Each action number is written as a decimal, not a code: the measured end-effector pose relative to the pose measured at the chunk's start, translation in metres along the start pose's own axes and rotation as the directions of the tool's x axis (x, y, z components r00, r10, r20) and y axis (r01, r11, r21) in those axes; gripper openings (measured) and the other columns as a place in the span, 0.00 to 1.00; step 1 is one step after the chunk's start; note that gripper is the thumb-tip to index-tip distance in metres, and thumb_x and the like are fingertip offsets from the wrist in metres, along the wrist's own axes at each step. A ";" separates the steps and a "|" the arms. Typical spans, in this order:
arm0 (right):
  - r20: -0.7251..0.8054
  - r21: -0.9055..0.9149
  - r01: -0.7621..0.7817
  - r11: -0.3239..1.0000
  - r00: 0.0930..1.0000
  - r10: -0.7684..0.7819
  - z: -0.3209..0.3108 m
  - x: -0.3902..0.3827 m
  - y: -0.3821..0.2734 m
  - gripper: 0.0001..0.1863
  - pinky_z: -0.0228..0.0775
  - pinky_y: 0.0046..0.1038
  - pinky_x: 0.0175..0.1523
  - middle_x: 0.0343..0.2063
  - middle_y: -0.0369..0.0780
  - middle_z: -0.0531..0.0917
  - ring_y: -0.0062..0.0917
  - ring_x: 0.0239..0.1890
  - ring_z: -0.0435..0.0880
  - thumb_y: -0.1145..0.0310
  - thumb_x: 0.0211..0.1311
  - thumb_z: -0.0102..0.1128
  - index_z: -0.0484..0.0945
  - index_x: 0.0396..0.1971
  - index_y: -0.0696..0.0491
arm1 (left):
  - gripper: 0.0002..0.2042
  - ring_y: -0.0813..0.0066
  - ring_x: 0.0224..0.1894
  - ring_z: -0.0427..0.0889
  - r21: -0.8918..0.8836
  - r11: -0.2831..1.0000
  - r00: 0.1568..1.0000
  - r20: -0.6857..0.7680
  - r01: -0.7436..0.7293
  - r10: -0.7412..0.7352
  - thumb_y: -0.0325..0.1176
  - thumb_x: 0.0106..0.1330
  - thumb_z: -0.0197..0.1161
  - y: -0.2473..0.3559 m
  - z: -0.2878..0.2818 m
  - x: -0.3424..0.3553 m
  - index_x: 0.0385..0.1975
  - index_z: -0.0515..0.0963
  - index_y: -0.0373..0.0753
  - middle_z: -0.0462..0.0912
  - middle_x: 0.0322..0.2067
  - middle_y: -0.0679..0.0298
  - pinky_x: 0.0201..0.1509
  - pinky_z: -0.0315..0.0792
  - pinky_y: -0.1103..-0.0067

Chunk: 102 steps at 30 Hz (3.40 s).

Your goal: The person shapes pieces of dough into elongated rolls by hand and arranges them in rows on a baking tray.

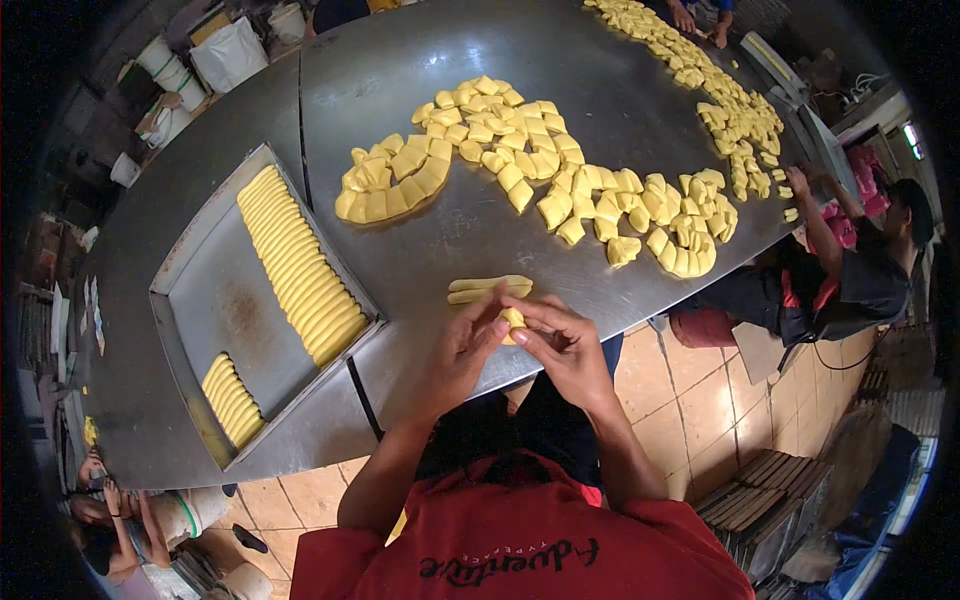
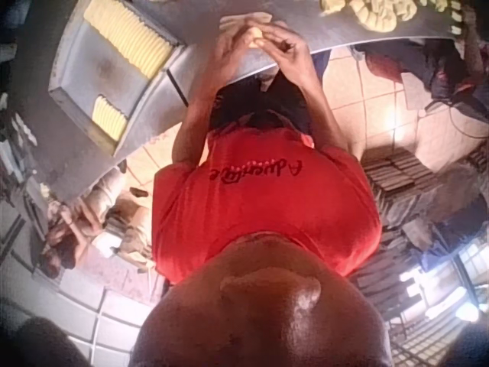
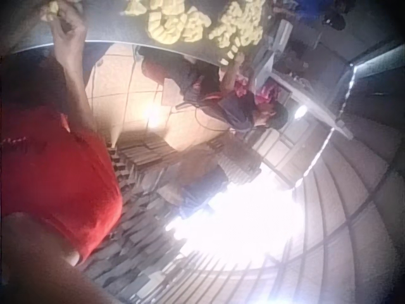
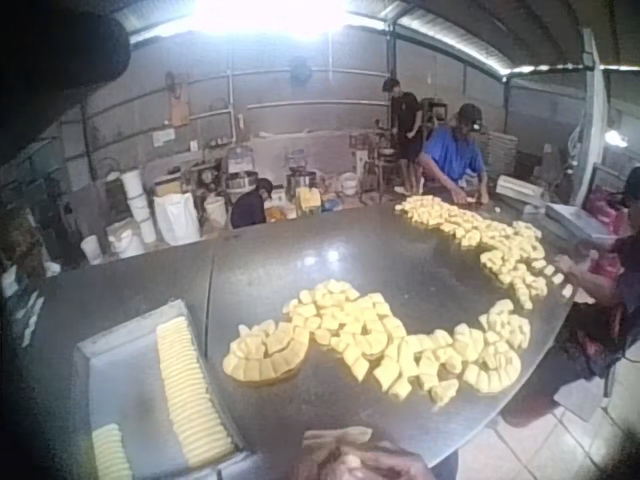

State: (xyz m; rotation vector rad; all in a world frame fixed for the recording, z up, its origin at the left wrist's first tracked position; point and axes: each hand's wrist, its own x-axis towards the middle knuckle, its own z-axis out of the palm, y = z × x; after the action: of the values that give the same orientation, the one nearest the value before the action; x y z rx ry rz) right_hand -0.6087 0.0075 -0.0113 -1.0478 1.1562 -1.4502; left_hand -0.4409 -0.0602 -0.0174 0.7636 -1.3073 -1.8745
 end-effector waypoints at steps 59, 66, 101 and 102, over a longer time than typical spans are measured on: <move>0.416 -0.616 0.529 0.584 0.848 -0.329 -0.047 0.021 0.046 0.09 0.75 0.39 0.42 0.32 0.45 0.83 0.40 0.36 0.84 0.67 0.69 0.72 0.90 0.42 0.56 | 0.08 0.55 0.39 0.86 0.808 0.553 0.977 0.208 -0.201 0.050 0.34 0.70 0.72 -0.023 -0.061 -0.003 0.40 0.86 0.35 0.83 0.32 0.55 0.44 0.79 0.67; 0.413 -0.709 0.394 0.585 0.904 -0.108 -0.046 0.033 0.036 0.14 0.76 0.44 0.46 0.32 0.43 0.82 0.42 0.39 0.84 0.61 0.69 0.72 0.85 0.38 0.58 | 0.13 0.62 0.35 0.83 0.740 0.662 0.986 0.167 -0.115 -0.016 0.39 0.64 0.79 -0.015 -0.068 0.013 0.35 0.84 0.37 0.82 0.35 0.59 0.41 0.76 0.67; 0.279 -0.726 0.290 0.624 0.953 -0.119 -0.053 0.005 0.028 0.12 0.76 0.42 0.46 0.30 0.40 0.83 0.41 0.39 0.84 0.61 0.64 0.76 0.85 0.35 0.54 | 0.18 0.76 0.28 0.80 0.597 0.784 0.984 0.075 -0.173 0.160 0.35 0.61 0.82 -0.024 -0.062 0.002 0.40 0.77 0.38 0.83 0.31 0.61 0.33 0.76 0.74; 0.254 -0.747 0.278 0.604 0.959 -0.128 -0.047 0.006 0.029 0.11 0.77 0.42 0.47 0.31 0.41 0.83 0.42 0.39 0.84 0.62 0.63 0.76 0.86 0.36 0.54 | 0.18 0.74 0.29 0.80 0.658 0.738 0.989 0.100 -0.149 0.110 0.35 0.61 0.82 -0.020 -0.057 0.007 0.40 0.76 0.38 0.81 0.30 0.62 0.34 0.76 0.73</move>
State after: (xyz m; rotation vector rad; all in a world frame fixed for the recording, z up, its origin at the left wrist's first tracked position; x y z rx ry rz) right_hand -0.6507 0.0067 -0.0482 -1.9302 1.6265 -0.9513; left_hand -0.4042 -0.0908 -0.0541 0.9398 -2.0549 -1.2977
